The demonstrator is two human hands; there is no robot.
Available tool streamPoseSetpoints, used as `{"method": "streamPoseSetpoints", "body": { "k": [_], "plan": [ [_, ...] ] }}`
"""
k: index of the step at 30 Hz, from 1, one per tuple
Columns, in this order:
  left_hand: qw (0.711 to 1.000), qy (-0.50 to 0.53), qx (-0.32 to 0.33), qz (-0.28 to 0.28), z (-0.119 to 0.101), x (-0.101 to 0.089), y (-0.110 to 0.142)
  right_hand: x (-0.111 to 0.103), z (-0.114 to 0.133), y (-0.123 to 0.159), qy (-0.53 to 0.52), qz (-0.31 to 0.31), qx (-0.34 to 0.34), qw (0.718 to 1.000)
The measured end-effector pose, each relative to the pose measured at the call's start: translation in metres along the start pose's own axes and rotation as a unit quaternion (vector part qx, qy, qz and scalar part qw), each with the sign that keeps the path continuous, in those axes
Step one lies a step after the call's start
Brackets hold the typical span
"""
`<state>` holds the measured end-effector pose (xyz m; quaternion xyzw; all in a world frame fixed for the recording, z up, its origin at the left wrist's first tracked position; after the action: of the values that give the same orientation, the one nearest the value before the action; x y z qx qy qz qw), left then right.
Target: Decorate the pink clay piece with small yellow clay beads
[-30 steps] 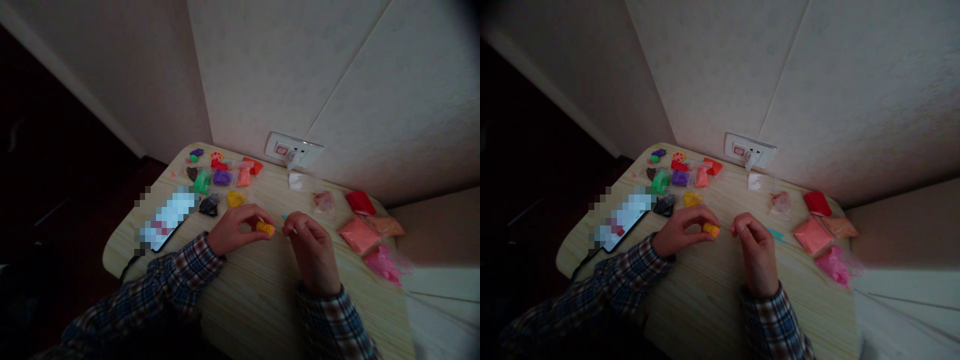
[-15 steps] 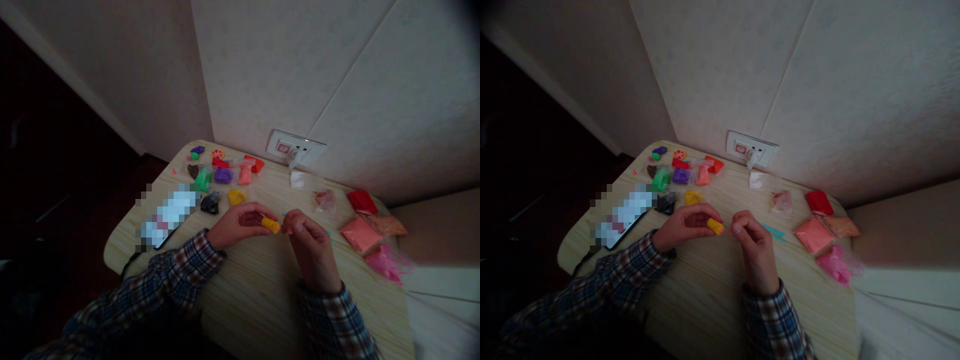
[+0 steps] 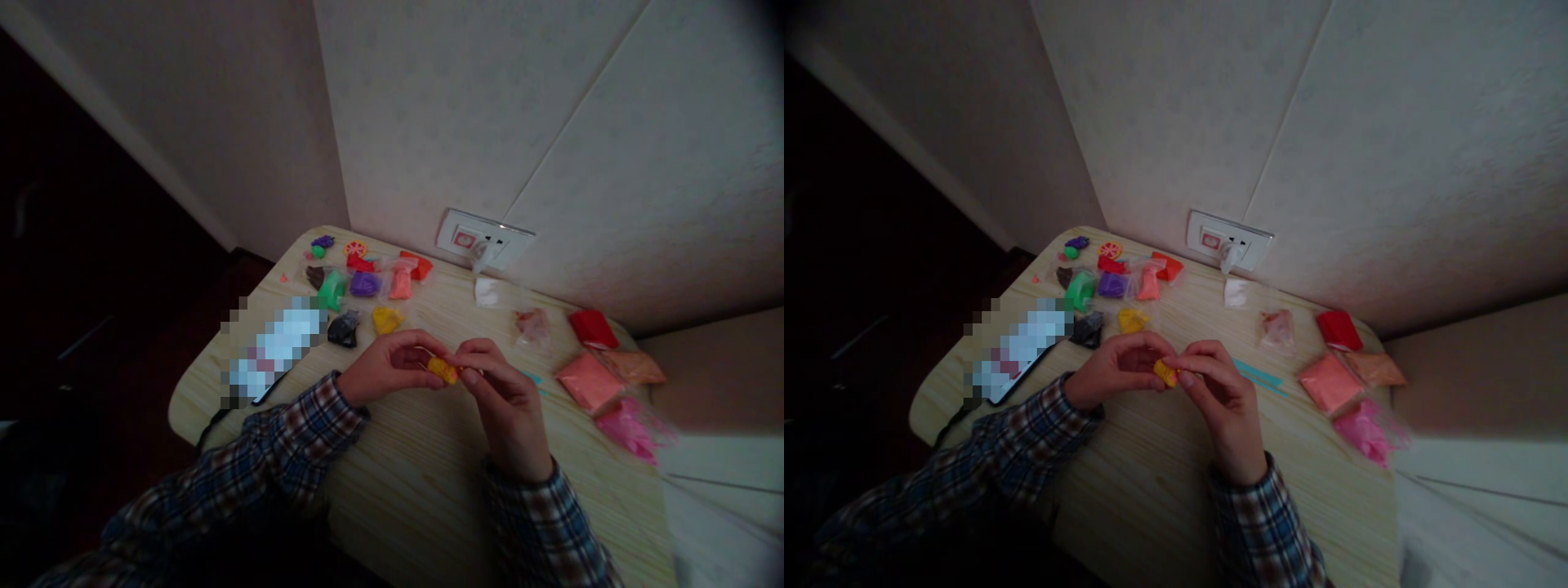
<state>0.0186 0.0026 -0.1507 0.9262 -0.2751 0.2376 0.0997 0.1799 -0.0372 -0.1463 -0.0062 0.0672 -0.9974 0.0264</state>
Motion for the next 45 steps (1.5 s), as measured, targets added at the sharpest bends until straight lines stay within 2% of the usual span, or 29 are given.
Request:
{"method": "streamPoseSetpoints", "body": {
  "k": [9,11,17,20,22,33,35,39,42,45],
  "plan": [
    [0.998,0.054,-0.04,0.005,-0.001,0.002,0.001,-0.003,0.009,0.002,0.102,-0.027,-0.071,0.992],
    [0.997,0.067,-0.045,-0.001,-0.001,0.002,0.002,-0.004,0.011,0.004,0.139,-0.024,-0.106,0.984],
    [0.994,0.096,-0.058,-0.016,0.001,0.002,0.002,-0.002,0.018,0.01,0.306,-0.002,-0.254,0.917],
    [0.993,0.1,-0.057,-0.029,0.002,0.001,0.002,-0.001,0.02,0.011,0.38,0.001,-0.295,0.877],
    [0.993,0.103,-0.055,-0.033,0.001,0.0,0.002,-0.002,0.02,0.011,0.399,-0.017,-0.302,0.866],
    [0.994,0.1,-0.035,-0.034,-0.003,0.001,0.001,-0.004,0.022,0.013,0.405,-0.033,-0.315,0.858],
    [0.994,0.094,-0.029,-0.036,-0.003,0.0,0.001,-0.004,0.021,0.012,0.395,-0.039,-0.306,0.866],
    [0.996,0.075,-0.014,-0.041,-0.003,-0.001,0.001,-0.007,0.017,0.009,0.322,-0.091,-0.271,0.903],
    [0.997,0.068,0.004,-0.045,-0.002,-0.001,0.0,-0.005,0.015,0.006,0.316,-0.059,-0.24,0.916],
    [0.997,0.068,0.012,-0.04,-0.001,-0.001,0.0,0.0,0.015,0.004,0.332,-0.026,-0.236,0.913]
  ]
}}
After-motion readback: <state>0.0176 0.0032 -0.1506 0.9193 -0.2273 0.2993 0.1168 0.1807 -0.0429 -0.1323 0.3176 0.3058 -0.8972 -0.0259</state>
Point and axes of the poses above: each hand's wrist, its own y-axis away from the middle knuckle, its own x-axis out of the palm, z = x × y, the point moved 2 cm from there along -y, towards the middle knuckle, and after that the axes turned 7 degrees about y, right-handed, at the moved point
